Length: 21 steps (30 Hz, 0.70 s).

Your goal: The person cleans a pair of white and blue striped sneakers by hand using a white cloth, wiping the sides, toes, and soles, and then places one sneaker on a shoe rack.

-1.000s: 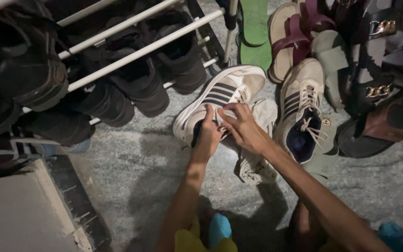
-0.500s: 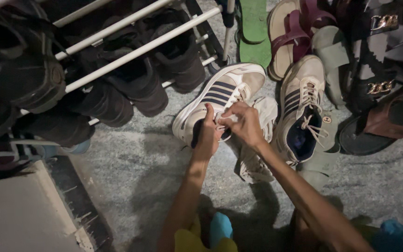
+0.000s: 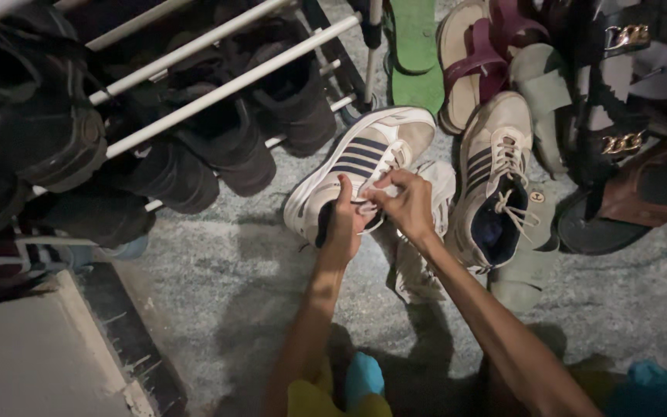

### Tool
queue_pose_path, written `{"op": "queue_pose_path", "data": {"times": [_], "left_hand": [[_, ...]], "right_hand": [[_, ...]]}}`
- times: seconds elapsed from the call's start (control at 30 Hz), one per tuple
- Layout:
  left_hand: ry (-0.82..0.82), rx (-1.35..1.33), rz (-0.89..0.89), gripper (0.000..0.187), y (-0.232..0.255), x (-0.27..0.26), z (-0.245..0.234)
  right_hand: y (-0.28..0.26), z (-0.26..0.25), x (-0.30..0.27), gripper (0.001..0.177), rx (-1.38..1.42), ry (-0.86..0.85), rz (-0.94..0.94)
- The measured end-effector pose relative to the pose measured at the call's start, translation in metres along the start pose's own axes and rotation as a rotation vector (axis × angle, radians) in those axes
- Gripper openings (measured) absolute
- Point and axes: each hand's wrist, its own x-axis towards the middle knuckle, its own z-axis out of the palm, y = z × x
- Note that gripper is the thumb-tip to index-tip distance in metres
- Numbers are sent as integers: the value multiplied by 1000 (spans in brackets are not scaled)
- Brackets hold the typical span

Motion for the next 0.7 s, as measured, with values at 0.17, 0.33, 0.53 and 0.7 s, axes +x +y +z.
{"op": "queue_pose_path", "data": {"times": [0.17, 0.33, 0.53, 0.7], "left_hand": [[-52, 37, -10, 86, -2, -3, -1], [-12, 25, -73, 92, -2, 2, -1], [-57, -25, -28, 92, 3, 0, 2], [0, -109, 43, 79, 6, -6, 8]], "right_hand": [[0, -3, 21, 29, 10, 191, 264], [3, -7, 44, 30, -53, 295, 154], [12, 9, 43, 31, 69, 425, 197], [32, 6, 43, 27, 78, 514, 176]]}}
